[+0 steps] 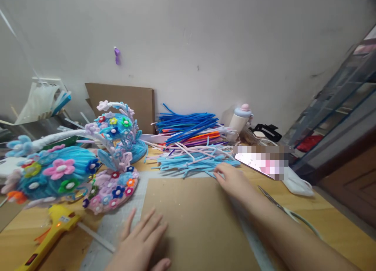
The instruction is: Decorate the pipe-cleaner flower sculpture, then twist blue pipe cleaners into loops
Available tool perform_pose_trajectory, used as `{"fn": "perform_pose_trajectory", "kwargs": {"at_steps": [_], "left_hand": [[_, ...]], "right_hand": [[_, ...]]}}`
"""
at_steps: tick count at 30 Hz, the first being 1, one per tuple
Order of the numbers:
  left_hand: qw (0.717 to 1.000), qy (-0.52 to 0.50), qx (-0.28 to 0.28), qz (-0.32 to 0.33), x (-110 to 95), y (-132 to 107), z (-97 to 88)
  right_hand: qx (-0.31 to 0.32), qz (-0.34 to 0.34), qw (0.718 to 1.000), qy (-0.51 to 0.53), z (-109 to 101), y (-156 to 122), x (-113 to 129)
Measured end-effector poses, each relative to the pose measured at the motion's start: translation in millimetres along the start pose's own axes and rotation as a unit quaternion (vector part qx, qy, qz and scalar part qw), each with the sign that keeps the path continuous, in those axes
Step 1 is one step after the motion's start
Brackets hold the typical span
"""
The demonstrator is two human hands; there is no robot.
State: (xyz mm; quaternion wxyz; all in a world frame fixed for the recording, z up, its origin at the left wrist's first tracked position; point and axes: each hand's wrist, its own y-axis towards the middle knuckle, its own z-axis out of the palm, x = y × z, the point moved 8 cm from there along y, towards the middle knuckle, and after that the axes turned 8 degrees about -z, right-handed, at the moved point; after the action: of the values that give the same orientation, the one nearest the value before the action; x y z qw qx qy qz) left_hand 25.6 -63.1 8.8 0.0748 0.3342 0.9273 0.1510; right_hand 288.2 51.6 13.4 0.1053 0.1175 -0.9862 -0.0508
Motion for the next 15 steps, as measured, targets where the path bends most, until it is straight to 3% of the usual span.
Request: {"fn": "perform_pose_trajectory", "kwargs": {"at_steps": [4, 7, 10, 15], "left_hand": [[0.998, -0.049, 0.026, 0.028, -20, 16, 18.0], [0.995, -0.083, 0.041, 0.027, -18, 14, 34.6], [0.988, -0.134, 0.077, 0.011, -12, 12, 45.1], [0.97, -0.194, 0.149, -0.008, -11, 15, 50.1]], "right_hand": [[0.052, 0.038, 0.997, -0.038, 46, 42, -12], [0.082, 0.05, 0.994, -0.057, 61, 50, -13], [0.095, 0.044, 0.991, -0.082, 45, 51, -8], [0.091, 0.0, 0.989, -0.114, -18, 46, -9]]}}
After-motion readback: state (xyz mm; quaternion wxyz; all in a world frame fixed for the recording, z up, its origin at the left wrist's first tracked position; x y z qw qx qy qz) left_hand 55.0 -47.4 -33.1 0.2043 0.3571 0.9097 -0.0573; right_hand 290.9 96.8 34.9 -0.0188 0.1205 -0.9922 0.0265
